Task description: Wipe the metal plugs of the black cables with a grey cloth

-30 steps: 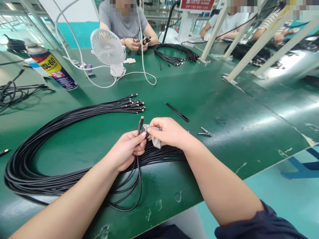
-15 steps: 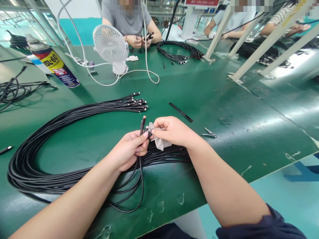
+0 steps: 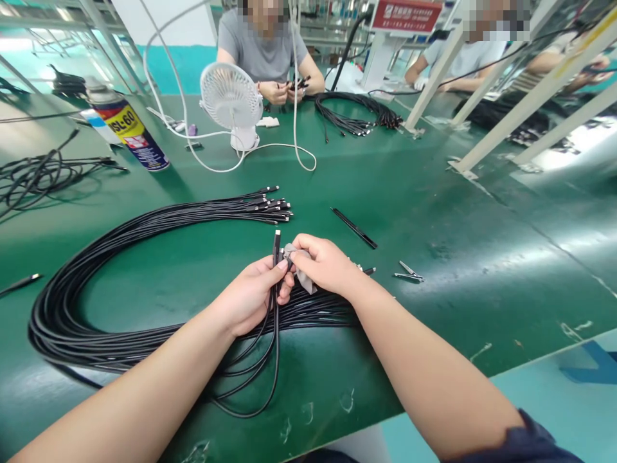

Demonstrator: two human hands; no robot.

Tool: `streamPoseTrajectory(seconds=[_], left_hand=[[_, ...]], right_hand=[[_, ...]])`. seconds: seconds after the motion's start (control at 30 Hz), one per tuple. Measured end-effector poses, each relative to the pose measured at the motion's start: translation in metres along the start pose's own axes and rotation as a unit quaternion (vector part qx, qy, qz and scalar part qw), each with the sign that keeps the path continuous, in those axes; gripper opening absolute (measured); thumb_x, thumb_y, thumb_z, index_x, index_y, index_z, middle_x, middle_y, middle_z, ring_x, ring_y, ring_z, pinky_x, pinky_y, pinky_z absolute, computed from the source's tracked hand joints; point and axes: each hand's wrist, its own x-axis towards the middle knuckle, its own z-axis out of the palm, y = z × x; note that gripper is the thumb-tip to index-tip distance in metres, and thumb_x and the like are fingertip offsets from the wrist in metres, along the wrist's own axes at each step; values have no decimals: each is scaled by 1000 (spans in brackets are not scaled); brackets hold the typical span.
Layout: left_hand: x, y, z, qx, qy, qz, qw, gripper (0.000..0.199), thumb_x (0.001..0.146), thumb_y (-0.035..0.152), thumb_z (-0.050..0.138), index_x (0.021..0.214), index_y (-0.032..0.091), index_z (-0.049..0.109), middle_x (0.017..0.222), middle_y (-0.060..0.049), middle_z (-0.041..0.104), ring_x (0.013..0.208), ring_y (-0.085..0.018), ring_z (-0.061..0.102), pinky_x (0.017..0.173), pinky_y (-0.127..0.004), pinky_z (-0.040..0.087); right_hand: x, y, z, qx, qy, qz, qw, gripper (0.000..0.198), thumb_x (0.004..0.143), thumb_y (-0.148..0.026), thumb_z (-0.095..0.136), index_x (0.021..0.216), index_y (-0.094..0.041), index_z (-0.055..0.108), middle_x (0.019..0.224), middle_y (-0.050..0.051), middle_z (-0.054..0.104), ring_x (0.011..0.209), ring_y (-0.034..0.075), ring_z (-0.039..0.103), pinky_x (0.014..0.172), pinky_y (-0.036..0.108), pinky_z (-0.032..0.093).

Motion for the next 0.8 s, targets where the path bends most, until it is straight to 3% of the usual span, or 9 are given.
streamPoseTrajectory(seconds=[0.17, 0.3, 0.37, 0.57, 0.8], left_hand=[[-3, 1, 1, 46, -42, 12, 998, 27, 81, 36, 74, 77, 14, 57, 63, 1, 59, 49, -7, 49, 49, -21, 39], [-3, 1, 1, 52, -50, 14, 997, 27, 81, 35, 73, 76, 14, 57, 62, 1, 58, 48, -7, 48, 48, -20, 38], [-4, 1, 1, 50, -54, 21, 997, 25, 81, 34, 72, 76, 14, 58, 62, 1, 58, 48, -7, 48, 48, -20, 38], [-5, 1, 0, 35, -58, 28, 997, 21, 84, 30, 70, 79, 13, 59, 64, 1, 58, 50, -7, 48, 49, -19, 38], [-5, 3, 0, 20, -34, 19, 999, 20, 84, 30, 70, 85, 11, 62, 63, 2, 58, 49, -6, 47, 50, -19, 39]], right_hand=[[-12, -1, -7, -158, 80, -133, 975, 14, 78, -24, 53, 65, -20, 48, 55, -3, 53, 50, 9, 44, 51, 22, 35], [-14, -4, -5, -195, 113, -192, 955, 13, 74, -18, 51, 63, -20, 47, 56, -4, 50, 53, 9, 43, 52, 22, 33], [-14, -5, -4, -180, 109, -174, 962, 12, 73, -19, 52, 62, -20, 47, 55, -4, 49, 51, 8, 42, 51, 22, 33], [-16, -9, -4, -33, 91, -28, 995, 8, 73, -24, 56, 68, -19, 52, 57, -2, 57, 49, 10, 50, 47, 23, 36], [-15, -15, -8, 81, 145, -25, 986, 15, 82, -31, 61, 77, -17, 57, 61, -1, 61, 47, 8, 50, 44, 22, 40]])
